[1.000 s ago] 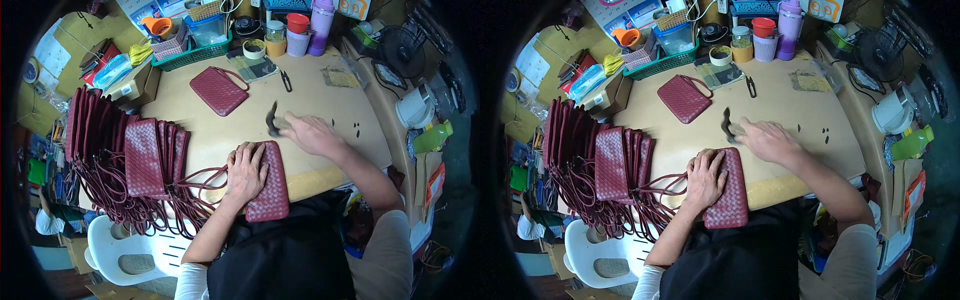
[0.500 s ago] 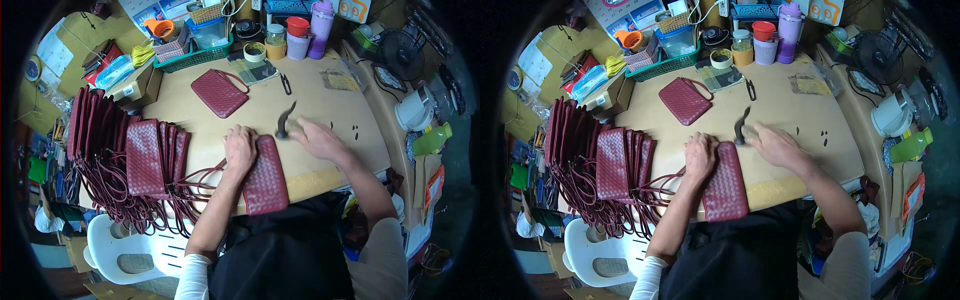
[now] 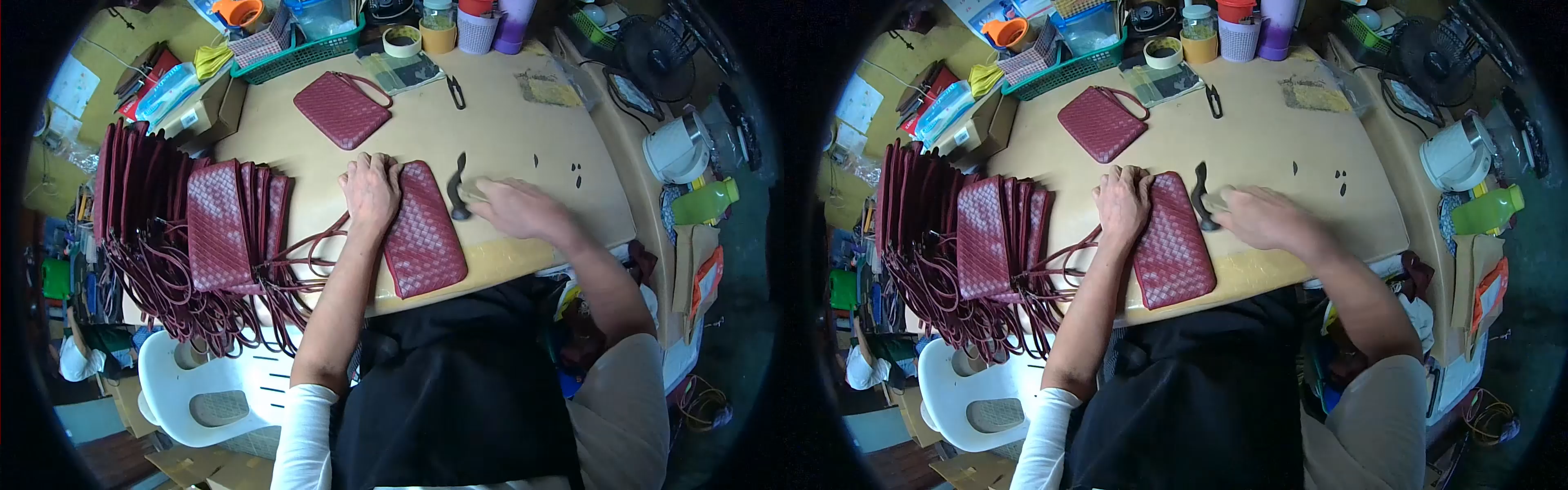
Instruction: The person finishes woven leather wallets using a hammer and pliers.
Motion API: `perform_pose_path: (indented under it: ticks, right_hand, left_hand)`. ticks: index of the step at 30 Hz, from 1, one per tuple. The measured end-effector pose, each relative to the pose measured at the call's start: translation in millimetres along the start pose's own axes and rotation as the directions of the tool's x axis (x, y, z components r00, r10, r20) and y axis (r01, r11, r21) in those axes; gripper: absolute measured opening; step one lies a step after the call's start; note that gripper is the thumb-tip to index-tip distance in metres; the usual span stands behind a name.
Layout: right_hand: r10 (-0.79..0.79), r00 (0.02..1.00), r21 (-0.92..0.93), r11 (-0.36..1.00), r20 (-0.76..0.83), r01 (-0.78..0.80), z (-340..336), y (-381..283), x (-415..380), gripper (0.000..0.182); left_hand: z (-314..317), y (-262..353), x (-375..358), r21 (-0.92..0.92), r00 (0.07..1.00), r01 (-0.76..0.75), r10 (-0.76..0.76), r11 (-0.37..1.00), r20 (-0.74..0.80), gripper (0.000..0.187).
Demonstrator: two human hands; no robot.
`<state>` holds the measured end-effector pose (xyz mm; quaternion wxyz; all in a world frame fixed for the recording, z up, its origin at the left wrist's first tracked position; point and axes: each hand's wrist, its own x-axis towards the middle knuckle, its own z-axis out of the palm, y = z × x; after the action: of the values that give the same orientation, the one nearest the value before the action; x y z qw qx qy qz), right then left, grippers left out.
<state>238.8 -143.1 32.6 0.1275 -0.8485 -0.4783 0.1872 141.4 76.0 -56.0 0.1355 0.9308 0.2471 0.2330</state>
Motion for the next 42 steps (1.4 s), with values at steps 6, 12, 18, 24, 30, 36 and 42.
perform_pose_path:
  ticks: [6, 12, 18, 24, 30, 36, 42]
  right_hand:
    - [0.135, 0.991, 0.171, 0.977, -0.022, -0.129, 29, -20, -78, 0.036]
    - [0.054, 0.998, 0.11, 0.993, -0.015, -0.052, 27, -31, -110, 0.034]
    - [0.034, 0.989, 0.17, 0.985, -0.147, -0.008, 18, -52, -110, 0.035]
    - [0.15, 0.976, 0.037, 0.989, -0.157, -0.146, 33, -23, -79, 0.031]
    - [0.421, 0.808, 0.122, 0.905, -0.412, -0.409, 32, 46, -40, 0.033]
    - [0.42, 0.793, 0.139, 0.905, -0.441, -0.402, 31, 50, -29, 0.032]
    - [0.461, 0.79, 0.156, 0.886, -0.403, -0.437, 24, 39, -32, 0.035]
  left_hand:
    - [-1, 0, 0, -0.016, 1.0, -0.001, 0.001, 1.0, 0.002, 0.022]
    - [3, 0, -1, 0.007, 0.999, -0.024, 0.025, 1.0, -0.029, 0.022]
    - [-1, 3, 1, 0.005, 1.0, -0.014, 0.015, 1.0, -0.027, 0.023]
    - [-6, -12, 2, -0.015, 0.99, -0.143, 0.143, 0.99, -0.008, 0.033]
    - [-125, -20, 12, -0.101, 0.958, -0.038, 0.065, 0.994, 0.28, 0.047]
    - [-242, -27, -2, -0.378, 0.998, -0.028, 0.008, 0.925, -0.055, 0.018]
    - [-239, -67, -41, -0.93, 0.93, -0.024, -0.332, 0.366, -0.155, 0.032]
